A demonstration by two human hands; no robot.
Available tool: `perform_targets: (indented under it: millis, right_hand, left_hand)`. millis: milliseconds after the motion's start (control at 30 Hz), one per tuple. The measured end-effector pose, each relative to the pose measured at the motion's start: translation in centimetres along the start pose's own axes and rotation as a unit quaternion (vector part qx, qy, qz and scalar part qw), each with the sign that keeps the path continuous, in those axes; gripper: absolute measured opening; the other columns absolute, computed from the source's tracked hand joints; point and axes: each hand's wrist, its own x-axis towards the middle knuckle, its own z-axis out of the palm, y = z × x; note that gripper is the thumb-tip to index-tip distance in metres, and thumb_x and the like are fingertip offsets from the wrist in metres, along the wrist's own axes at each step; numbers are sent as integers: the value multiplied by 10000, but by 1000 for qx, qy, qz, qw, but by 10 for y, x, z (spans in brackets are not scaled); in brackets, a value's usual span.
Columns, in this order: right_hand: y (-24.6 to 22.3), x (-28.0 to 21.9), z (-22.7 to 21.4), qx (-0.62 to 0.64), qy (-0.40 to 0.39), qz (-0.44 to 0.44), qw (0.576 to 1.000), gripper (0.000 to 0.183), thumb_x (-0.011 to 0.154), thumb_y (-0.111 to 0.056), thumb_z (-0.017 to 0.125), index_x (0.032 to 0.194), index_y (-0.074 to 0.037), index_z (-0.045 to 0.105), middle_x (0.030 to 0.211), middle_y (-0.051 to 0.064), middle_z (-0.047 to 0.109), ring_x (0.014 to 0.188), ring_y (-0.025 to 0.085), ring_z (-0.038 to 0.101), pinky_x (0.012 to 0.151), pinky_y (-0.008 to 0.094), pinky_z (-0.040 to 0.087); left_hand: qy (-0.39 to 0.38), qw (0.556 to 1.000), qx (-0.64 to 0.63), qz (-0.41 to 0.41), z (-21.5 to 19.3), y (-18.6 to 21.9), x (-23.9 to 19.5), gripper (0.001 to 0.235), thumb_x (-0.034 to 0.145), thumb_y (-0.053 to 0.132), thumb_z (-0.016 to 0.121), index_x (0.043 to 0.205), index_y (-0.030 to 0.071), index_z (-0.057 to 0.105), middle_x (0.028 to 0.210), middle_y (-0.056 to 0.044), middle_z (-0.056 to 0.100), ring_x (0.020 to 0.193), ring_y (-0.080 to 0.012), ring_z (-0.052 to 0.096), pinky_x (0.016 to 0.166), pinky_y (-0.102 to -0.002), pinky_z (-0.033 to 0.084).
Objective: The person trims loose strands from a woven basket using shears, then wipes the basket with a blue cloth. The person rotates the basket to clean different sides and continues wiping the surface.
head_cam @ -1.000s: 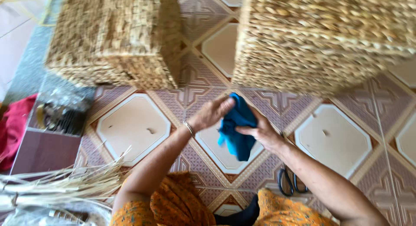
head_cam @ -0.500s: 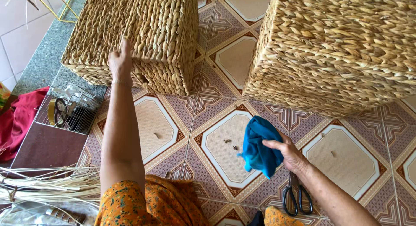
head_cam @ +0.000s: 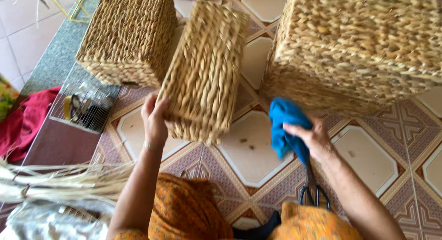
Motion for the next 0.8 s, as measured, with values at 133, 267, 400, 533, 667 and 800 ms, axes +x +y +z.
perform_targets:
  millis: [133,267,400,533,667,800]
  right_hand:
    - [-68,-1,52,-42,-43,-235,970,444,876,-136,794,1293,-63,658,1161,40,711,1000,118,691,880,268,594]
    - [-107,-13,152,-121,-179,-459,862,615,936,-189,845,1453,-148,515,1362,-3,558,1247,187,602,1046,428,533]
    - [-107,-49,232,-493,-256,-471,685,901,454,-543,870,1313,-431,622,1444,125,510,1297,487,471,868,848,386]
    - [-84,-4,246,-411,-208,-534,709,656,775,-429,793,1380,-274,596,1266,109,618,1119,370,592,814,688,465]
    - [-58,101,231,-506,-77,-446,734,625,810,-418,761,1370,-198,594,1295,151,602,1168,403,542,864,715,414]
    - [-55,201,200,-544,63,-291,784,604,846,-407,728,1361,-123,592,1324,192,586,1218,437,493,913,742,364]
  left_hand:
    - [-22,999,-4,48,-42,-9,-75,184,994,166,671,856,97,570,796,56,542,717,-46,457,623,-241,364]
    - [51,997,35,-56,-59,-19,-99,310,1028,254,664,781,93,566,698,78,521,603,-32,417,524,-237,337]
    - [36,989,77,-123,-69,-14,-93,267,1010,330,602,931,106,726,658,89,509,554,-26,413,493,-220,296]
    - [58,997,47,-32,-95,-6,-83,336,1027,307,648,955,-2,760,807,38,690,696,-30,572,606,-213,441]
    - [77,993,86,-12,-122,-1,-83,343,1037,295,661,961,-23,765,806,33,666,695,-37,533,597,-217,407]
    - [95,993,59,-42,-132,-11,-81,311,973,280,657,957,-18,746,787,29,714,686,-51,616,625,-217,499]
